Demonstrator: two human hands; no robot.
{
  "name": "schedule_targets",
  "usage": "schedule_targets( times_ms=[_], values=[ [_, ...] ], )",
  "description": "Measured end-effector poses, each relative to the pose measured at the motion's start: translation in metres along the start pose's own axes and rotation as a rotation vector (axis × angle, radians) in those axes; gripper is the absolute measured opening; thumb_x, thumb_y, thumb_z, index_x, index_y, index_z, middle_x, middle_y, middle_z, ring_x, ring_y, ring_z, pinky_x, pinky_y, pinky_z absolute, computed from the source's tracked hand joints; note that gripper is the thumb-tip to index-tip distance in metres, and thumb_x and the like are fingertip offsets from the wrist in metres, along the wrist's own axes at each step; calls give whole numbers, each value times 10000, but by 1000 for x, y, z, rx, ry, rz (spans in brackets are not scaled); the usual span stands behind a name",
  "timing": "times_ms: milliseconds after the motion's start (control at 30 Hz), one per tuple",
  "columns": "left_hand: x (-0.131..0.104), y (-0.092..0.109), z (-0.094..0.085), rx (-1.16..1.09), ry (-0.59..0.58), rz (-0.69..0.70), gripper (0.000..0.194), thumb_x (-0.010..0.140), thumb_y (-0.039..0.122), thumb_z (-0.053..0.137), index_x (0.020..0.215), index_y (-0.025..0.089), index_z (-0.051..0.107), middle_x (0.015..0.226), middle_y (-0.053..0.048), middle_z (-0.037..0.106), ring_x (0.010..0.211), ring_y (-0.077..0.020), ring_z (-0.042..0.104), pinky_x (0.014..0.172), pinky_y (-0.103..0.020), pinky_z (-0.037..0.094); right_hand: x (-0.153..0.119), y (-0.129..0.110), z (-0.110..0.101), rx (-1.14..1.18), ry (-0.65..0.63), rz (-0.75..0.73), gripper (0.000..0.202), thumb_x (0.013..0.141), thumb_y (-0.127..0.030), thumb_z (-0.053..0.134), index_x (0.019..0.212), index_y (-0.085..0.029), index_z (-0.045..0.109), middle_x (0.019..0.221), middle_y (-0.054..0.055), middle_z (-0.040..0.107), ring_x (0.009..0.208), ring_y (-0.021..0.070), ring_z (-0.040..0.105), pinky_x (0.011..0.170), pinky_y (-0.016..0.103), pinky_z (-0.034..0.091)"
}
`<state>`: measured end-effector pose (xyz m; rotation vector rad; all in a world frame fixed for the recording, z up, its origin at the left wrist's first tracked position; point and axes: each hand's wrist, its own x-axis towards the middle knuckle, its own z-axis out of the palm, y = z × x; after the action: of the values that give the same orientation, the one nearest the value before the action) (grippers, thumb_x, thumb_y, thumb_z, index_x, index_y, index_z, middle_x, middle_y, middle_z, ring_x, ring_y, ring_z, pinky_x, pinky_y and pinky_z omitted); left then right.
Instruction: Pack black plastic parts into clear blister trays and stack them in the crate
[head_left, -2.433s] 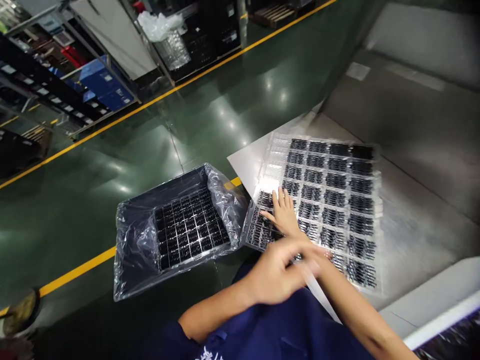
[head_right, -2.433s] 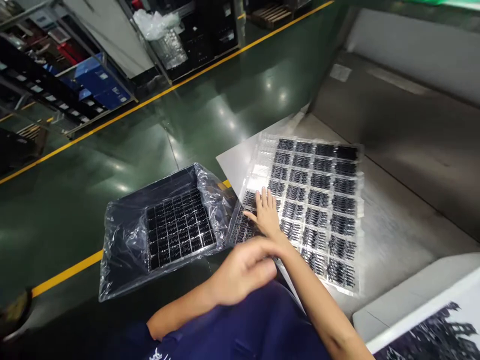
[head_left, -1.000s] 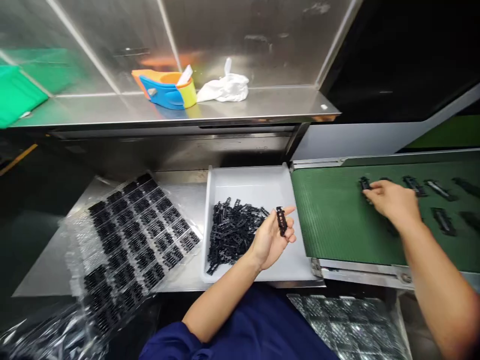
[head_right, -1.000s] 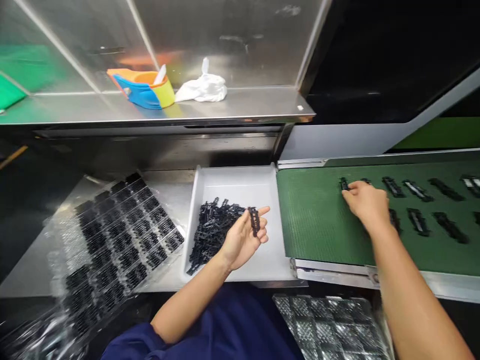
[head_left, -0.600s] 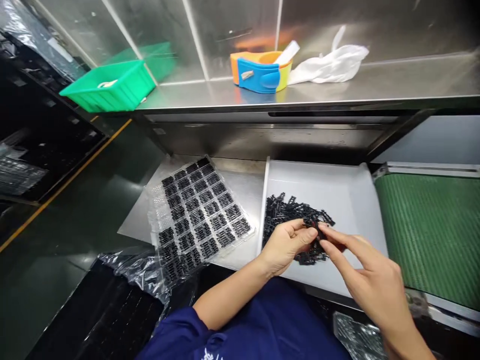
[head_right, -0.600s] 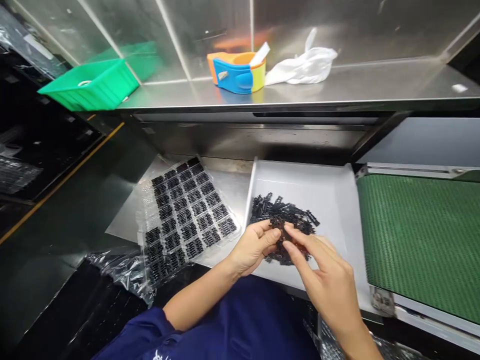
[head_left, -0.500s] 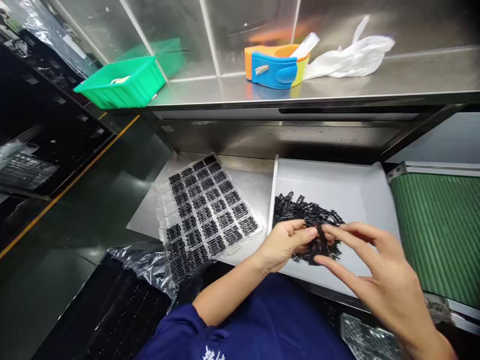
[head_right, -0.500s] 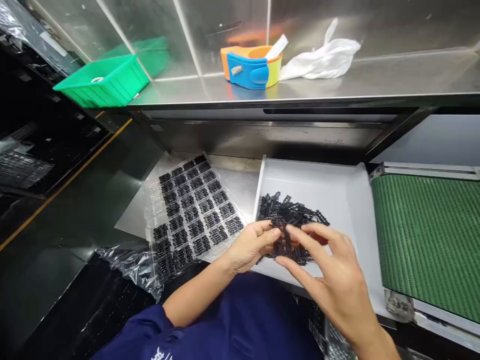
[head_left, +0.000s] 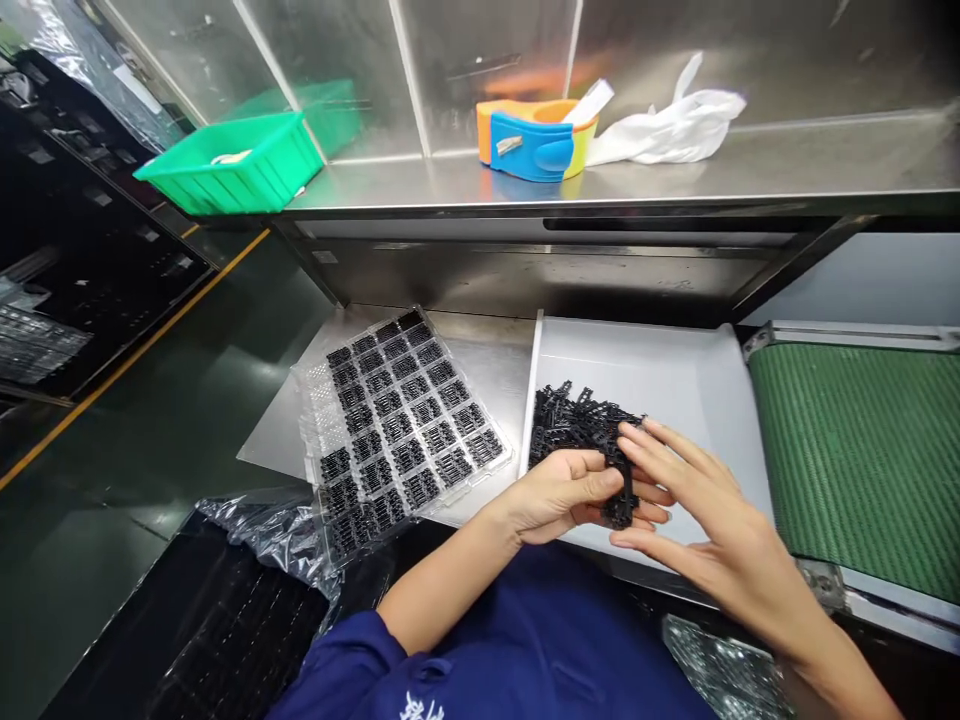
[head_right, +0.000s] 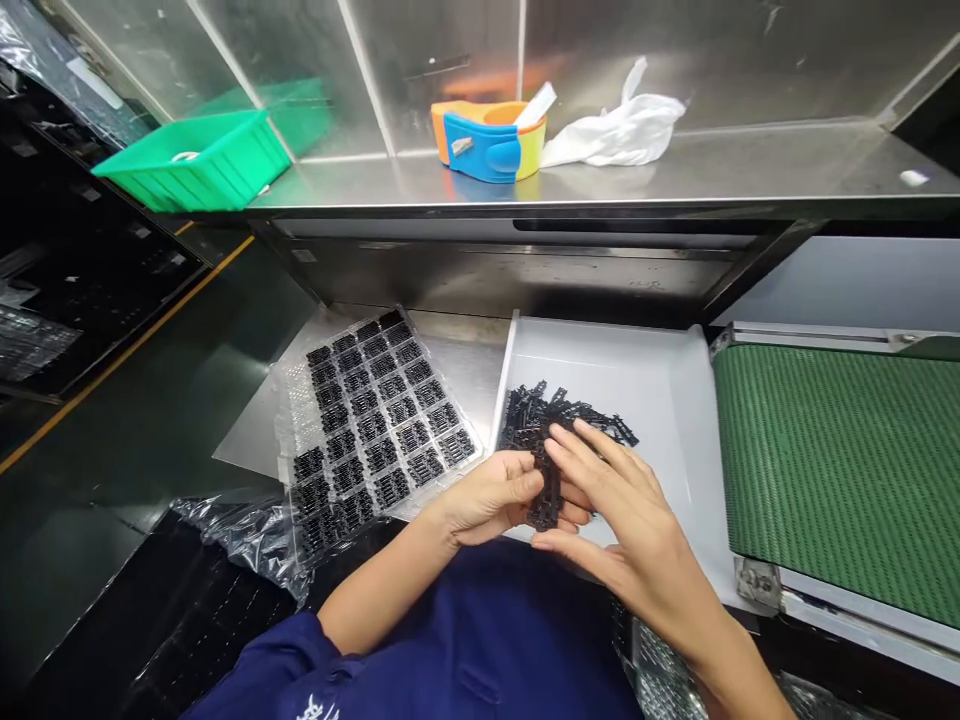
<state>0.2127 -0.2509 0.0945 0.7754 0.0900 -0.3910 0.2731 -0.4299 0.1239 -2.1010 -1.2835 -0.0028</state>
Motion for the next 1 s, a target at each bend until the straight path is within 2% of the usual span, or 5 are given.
schedule_targets(
  times_ms=[133, 333, 500, 767, 1000],
  values=[
    [25, -14, 16, -13, -2, -48, 620, 578, 534, 907, 971, 107, 686, 921, -138, 746, 820, -217, 725, 780, -319, 528, -22, 37, -24, 49, -77, 83, 626, 930, -505, 601, 1508, -331, 435, 1512, 62, 515, 1403, 290, 467, 1133, 475, 427],
    [66, -35, 48, -106, 1, -105, 456, 658, 425, 897, 908, 109, 684, 923, -97, 725, 818, -165, 705, 814, -316, 543, -80, 155, -135, -632, 231, 1049, 485, 917, -497, 428, 1166, -169, 683, 1198, 270, 669, 1035, 427, 662, 836, 601, 499],
    [87, -34, 63, -45, 49, -71, 443, 674, 449, 881, 891, 118, 680, 1023, -130, 731, 894, -186, 705, 868, -332, 533, -111, 199, -184, -645, 156, 1210, 168, 720, -398, 610, 740, -246, 677, 708, 220, 682, 689, 430, 658, 567, 554, 468],
    [86, -17, 34, 142, 4, -216, 579, 561, 462, 928, 998, 145, 720, 979, -103, 739, 849, -183, 703, 840, -334, 515, -51, 84, -104, 85, -221, 288, 349, 947, -492, 455, 1047, -334, 749, 1075, 56, 727, 924, 243, 711, 771, 354, 583],
    [34, -10, -2, 79, -48, -274, 599, 539, 522, 921, 969, 145, 745, 902, -89, 750, 762, -162, 697, 778, -294, 522, -11, 34, -30, 123, -35, 295, 401, 946, -481, 550, 1304, -311, 612, 1171, 49, 739, 980, 267, 740, 566, 302, 611]
  ],
)
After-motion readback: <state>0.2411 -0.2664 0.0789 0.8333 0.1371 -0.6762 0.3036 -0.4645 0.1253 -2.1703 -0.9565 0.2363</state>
